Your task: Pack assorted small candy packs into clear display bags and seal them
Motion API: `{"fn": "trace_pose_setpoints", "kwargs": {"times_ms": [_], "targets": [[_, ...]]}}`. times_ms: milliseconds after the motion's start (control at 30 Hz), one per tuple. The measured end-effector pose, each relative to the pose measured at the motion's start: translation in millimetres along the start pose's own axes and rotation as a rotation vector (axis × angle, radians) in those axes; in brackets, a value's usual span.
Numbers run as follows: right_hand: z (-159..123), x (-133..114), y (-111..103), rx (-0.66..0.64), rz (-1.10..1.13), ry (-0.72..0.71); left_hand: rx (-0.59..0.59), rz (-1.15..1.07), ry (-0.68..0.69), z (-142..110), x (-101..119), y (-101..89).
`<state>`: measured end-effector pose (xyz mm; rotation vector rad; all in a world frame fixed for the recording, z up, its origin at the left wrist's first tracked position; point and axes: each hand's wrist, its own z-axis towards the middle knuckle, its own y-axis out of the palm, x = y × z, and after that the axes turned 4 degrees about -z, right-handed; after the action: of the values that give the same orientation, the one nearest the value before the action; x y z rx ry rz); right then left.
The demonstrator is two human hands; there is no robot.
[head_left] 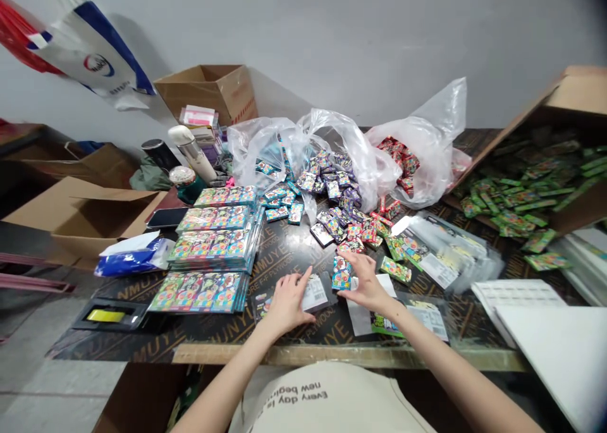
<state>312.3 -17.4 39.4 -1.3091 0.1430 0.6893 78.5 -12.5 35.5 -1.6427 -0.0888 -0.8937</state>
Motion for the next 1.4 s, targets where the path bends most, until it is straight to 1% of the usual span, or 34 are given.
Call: {"fn": "trace_pose_setpoints", "kwargs": {"times_ms": [67,133,233,400,467,500,600,633,700,767,800,833,900,933,1000,1067,1100,1167,1200,1267,1300,1333,1367,1400], "targets": [[-4,4,6,-0.056,-0.032,-0.027,-0.031,0.060,0.007,-4,-4,5.2],[-7,3,10,-0.106,-0.028,-0.041,-0.010,0.038,0.029,-5,-5,7.0],[-12,1,12,-0.165,0.056,-0.062,0.028,-0.047,0.076,-6,-4,4.2],[-16,3,14,-0.224,0.212,-0.110,0.003,-0.162,0.110,-8,-1,1.5],[-16,3,17,-0.200,0.220,-0.117,0.004,-0.192,0.107,-8,-1,1.2],[-16,2,18,-0.157,0.204,-0.099,0.010,-0.204,0.100,-8,-1,0.6],[-19,-8,21,0.015,0.147,0.012,0.043,-0.236,0.061,-6,-1,-3.6],[-20,-12,21,0.033,0.144,0.025,0.053,-0.245,0.051,-5,-2,-5.3],[-18,-20,21,-0.015,0.151,-0.032,0.068,-0.258,0.043,-5,-3,-8.1],[-8,-21,19,-0.047,0.130,-0.089,0.071,-0.255,0.045,-4,-4,-9.4],[1,-18,17,-0.018,0.096,-0.066,0.069,-0.247,0.047,-5,-5,-9.2],[12,-14,16,0.036,0.046,-0.007,0.062,-0.233,0.050,-5,-5,-8.3],[40,1,13,0.136,-0.092,0.156,0.036,-0.188,0.064,-6,-6,-4.4],[55,9,11,0.138,-0.168,0.217,0.020,-0.157,0.071,-7,-6,-1.4],[83,24,9,0.068,-0.276,0.278,-0.007,-0.090,0.081,-8,-7,5.3],[103,33,8,-0.003,-0.297,0.281,-0.021,-0.049,0.078,-8,-8,10.7],[109,34,7,-0.019,-0.287,0.271,-0.018,-0.055,0.071,-8,-8,11.9],[114,29,6,-0.024,-0.260,0.238,0.036,-0.145,0.032,-6,-8,9.9],[111,23,5,-0.022,-0.235,0.195,0.085,-0.240,-0.008,-4,-6,6.8],[100,5,2,-0.048,-0.146,0.035,0.189,-0.537,-0.145,2,-1,-2.7],[92,-6,-1,-0.077,-0.087,-0.072,0.208,-0.725,-0.225,5,2,-8.1],[83,-16,-4,-0.118,-0.027,-0.181,0.189,-0.919,-0.300,8,6,-13.3],[73,-25,-7,-0.166,0.021,-0.275,0.134,-1.093,-0.354,11,9,-17.8],[64,-33,-10,-0.211,0.053,-0.339,0.077,-1.230,-0.396,14,12,-21.1]]}}
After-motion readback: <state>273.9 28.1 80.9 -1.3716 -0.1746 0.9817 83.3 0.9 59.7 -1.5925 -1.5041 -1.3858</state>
